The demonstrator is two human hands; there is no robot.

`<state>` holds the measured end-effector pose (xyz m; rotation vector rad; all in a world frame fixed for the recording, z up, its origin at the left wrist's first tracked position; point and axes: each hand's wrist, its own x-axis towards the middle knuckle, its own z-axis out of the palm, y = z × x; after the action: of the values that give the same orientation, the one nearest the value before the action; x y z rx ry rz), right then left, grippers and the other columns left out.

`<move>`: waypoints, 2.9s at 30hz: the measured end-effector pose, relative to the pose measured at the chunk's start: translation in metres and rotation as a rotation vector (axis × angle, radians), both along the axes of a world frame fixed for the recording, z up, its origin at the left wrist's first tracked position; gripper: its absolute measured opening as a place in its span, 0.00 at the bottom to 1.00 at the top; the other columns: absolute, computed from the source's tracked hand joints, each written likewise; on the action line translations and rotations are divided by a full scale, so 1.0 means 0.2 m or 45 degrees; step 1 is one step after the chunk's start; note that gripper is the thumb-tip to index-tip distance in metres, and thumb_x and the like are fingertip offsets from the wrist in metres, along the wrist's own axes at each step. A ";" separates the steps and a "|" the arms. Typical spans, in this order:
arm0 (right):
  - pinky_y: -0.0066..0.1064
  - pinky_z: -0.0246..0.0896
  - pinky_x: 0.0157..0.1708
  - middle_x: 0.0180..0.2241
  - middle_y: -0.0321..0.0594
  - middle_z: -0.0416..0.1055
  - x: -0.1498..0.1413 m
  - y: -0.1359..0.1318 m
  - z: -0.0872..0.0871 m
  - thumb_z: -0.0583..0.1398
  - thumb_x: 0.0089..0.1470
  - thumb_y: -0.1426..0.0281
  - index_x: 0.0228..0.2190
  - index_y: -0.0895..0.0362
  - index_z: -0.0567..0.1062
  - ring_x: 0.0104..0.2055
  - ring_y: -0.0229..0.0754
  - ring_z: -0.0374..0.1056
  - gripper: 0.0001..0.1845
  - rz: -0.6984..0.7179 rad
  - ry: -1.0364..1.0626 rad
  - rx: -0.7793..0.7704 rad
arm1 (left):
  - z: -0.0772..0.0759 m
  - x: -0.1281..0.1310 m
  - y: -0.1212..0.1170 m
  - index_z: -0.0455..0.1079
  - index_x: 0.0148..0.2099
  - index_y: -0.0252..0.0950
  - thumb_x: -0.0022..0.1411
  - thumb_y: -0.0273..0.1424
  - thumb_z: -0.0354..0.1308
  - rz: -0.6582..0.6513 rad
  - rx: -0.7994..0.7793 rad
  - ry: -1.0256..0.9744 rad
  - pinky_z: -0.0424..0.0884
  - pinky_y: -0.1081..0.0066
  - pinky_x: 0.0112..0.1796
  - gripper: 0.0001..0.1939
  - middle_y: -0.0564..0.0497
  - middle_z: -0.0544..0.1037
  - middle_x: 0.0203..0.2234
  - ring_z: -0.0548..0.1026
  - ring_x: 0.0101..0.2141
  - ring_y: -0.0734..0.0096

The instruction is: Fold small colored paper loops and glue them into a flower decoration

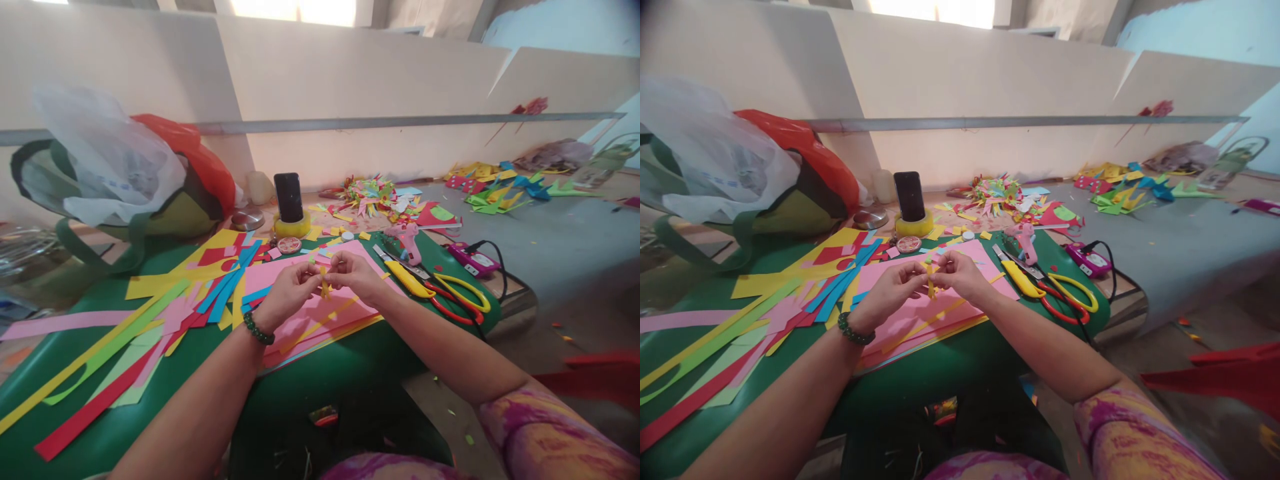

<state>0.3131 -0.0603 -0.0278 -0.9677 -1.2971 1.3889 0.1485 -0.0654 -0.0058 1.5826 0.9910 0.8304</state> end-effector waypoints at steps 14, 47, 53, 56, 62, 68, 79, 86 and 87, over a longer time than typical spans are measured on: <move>0.27 0.53 0.23 0.16 0.27 0.68 0.00 0.00 0.00 0.71 0.31 0.66 0.26 0.55 0.63 0.19 0.32 0.61 0.23 0.006 0.004 -0.010 | -0.01 0.00 0.00 0.66 0.29 0.36 0.52 0.36 0.58 0.001 0.066 0.009 0.71 0.72 0.29 0.09 0.51 0.76 0.24 0.77 0.28 0.69; 0.31 0.61 0.30 0.25 0.31 0.67 0.00 -0.01 0.01 0.67 0.38 0.66 0.26 0.55 0.65 0.28 0.35 0.65 0.16 -0.066 -0.084 0.214 | 0.00 0.00 0.00 0.67 0.30 0.36 0.57 0.41 0.56 -0.077 0.056 0.133 0.70 0.71 0.30 0.13 0.52 0.75 0.25 0.74 0.28 0.72; 0.29 0.60 0.29 0.25 0.30 0.67 0.00 -0.01 0.01 0.66 0.38 0.68 0.25 0.55 0.64 0.27 0.34 0.63 0.15 -0.153 -0.038 0.242 | 0.01 0.00 -0.01 0.65 0.34 0.37 0.54 0.43 0.59 -0.103 -0.124 0.119 0.69 0.70 0.31 0.15 0.48 0.79 0.27 0.77 0.31 0.67; 0.29 0.58 0.28 0.25 0.30 0.66 0.00 0.00 0.01 0.65 0.39 0.68 0.24 0.54 0.64 0.26 0.33 0.61 0.14 -0.206 -0.015 0.256 | 0.00 -0.01 0.00 0.67 0.34 0.36 0.53 0.43 0.60 -0.148 -0.189 0.102 0.69 0.70 0.32 0.15 0.48 0.79 0.29 0.77 0.33 0.67; 0.28 0.58 0.27 0.26 0.31 0.67 0.01 0.00 0.01 0.65 0.38 0.67 0.25 0.54 0.65 0.27 0.34 0.62 0.14 -0.195 -0.025 0.239 | 0.00 -0.03 0.01 0.67 0.30 0.36 0.53 0.41 0.58 -0.178 -0.141 0.062 0.67 0.72 0.31 0.13 0.49 0.77 0.27 0.76 0.30 0.70; 0.30 0.61 0.31 0.24 0.30 0.68 0.01 -0.01 0.02 0.68 0.36 0.65 0.27 0.54 0.65 0.29 0.35 0.65 0.19 -0.118 -0.034 0.171 | 0.00 -0.03 0.02 0.67 0.28 0.36 0.53 0.40 0.58 -0.176 -0.093 0.076 0.68 0.72 0.31 0.12 0.50 0.77 0.25 0.76 0.30 0.69; 0.29 0.56 0.28 0.21 0.29 0.66 0.03 0.01 0.01 0.69 0.35 0.64 0.29 0.54 0.65 0.25 0.34 0.63 0.21 -0.106 -0.085 0.170 | -0.01 -0.03 0.02 0.71 0.29 0.35 0.51 0.42 0.62 -0.136 0.005 0.024 0.71 0.68 0.34 0.14 0.50 0.77 0.25 0.75 0.30 0.68; 0.29 0.56 0.28 0.24 0.29 0.65 0.04 0.01 0.03 0.68 0.37 0.62 0.28 0.54 0.65 0.26 0.33 0.61 0.20 -0.212 -0.049 0.266 | 0.02 -0.04 0.02 0.69 0.32 0.36 0.54 0.53 0.58 -0.035 -0.221 0.060 0.70 0.70 0.33 0.23 0.50 0.78 0.28 0.76 0.30 0.69; 0.29 0.56 0.29 0.25 0.30 0.64 0.04 0.01 0.03 0.68 0.37 0.62 0.27 0.54 0.65 0.27 0.33 0.61 0.19 -0.230 -0.053 0.287 | 0.02 -0.05 0.02 0.69 0.33 0.36 0.54 0.53 0.59 -0.038 -0.260 0.052 0.69 0.70 0.33 0.23 0.50 0.77 0.29 0.76 0.30 0.70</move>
<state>0.3215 -0.0585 -0.0214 -0.9381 -1.3303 1.0655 0.1387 -0.0616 -0.0009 1.4405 1.0450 0.6564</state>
